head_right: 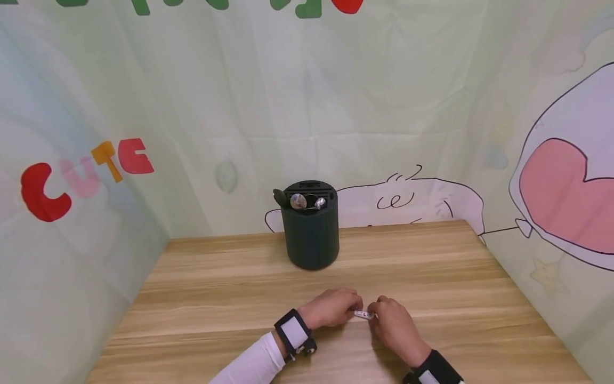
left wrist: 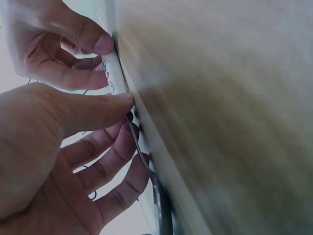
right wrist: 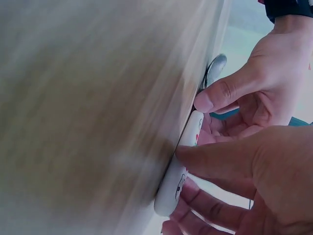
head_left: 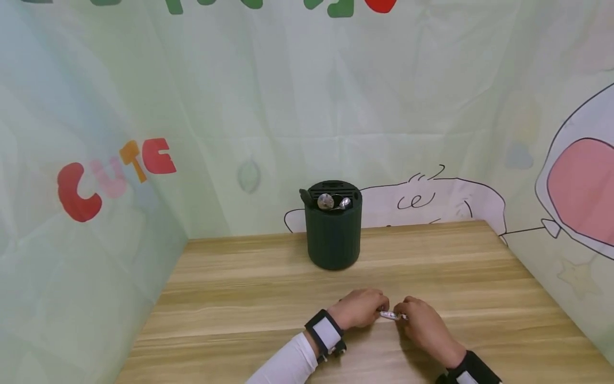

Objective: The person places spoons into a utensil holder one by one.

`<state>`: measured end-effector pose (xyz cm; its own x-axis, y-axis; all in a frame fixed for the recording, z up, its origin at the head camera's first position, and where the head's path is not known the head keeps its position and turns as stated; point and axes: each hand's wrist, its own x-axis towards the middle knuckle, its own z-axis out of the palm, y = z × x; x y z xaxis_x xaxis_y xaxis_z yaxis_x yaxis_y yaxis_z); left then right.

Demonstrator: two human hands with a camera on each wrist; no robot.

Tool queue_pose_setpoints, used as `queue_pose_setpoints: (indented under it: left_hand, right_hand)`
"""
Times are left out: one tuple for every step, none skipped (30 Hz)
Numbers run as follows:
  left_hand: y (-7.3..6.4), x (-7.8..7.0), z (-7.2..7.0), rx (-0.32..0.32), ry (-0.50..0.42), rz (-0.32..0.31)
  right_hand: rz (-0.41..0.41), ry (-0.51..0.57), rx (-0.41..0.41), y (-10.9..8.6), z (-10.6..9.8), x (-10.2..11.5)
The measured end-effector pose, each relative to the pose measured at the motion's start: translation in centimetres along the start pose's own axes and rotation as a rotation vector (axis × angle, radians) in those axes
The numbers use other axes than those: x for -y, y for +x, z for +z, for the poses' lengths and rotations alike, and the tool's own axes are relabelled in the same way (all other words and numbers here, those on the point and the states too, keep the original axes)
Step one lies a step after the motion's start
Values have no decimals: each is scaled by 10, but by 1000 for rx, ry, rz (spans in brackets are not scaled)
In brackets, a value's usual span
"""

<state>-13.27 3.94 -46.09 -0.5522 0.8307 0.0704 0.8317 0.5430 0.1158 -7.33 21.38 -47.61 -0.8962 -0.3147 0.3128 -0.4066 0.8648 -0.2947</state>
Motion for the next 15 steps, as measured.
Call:
queue_pose_setpoints:
  left_hand:
    - [-1,0,0,-1,1,6]
    - [-2,0,0,-3,3,12]
    - [-3,1,0,-5,7,17]
    - [-4,1,0,-9,12,21]
    - [-5,1,0,-14,19,27]
    - [-7,1,0,-21,29,31]
    - [-8,1,-1,-30,39,36]
    - [-9,1,-1,-38,45,38]
    - [-10,1,-2,-46,50,41]
    - [-11,1,-3,-55,55,44]
    - [-12,1,-4,-62,61,44]
    - [-12,1,-5,-74,68,46]
    - [-13,2,-7,-85,75,43]
    - [-15,2,-10,-99,74,36]
    - [-16,3,-14,-122,68,28]
  right_hand:
    - [-15,0,0,1,0,0]
    - [-26,5,2,1,0,1]
    - [-37,12,3,1,0,1]
    - [-44,20,3,1,0,2]
    - [-49,29,3,1,0,3]
    - [-52,36,1,2,0,3]
    - [-57,42,-2,2,0,3]
    - [-60,47,-4,2,0,4]
    - [-64,49,-7,2,1,4]
    - [-66,50,-9,2,1,4]
    - [-70,49,-13,2,1,4]
    - [-73,47,-21,3,1,4]
    - [-77,50,-33,3,2,5]
    - [-80,51,-46,4,1,5]
    - [-85,51,-65,4,1,5]
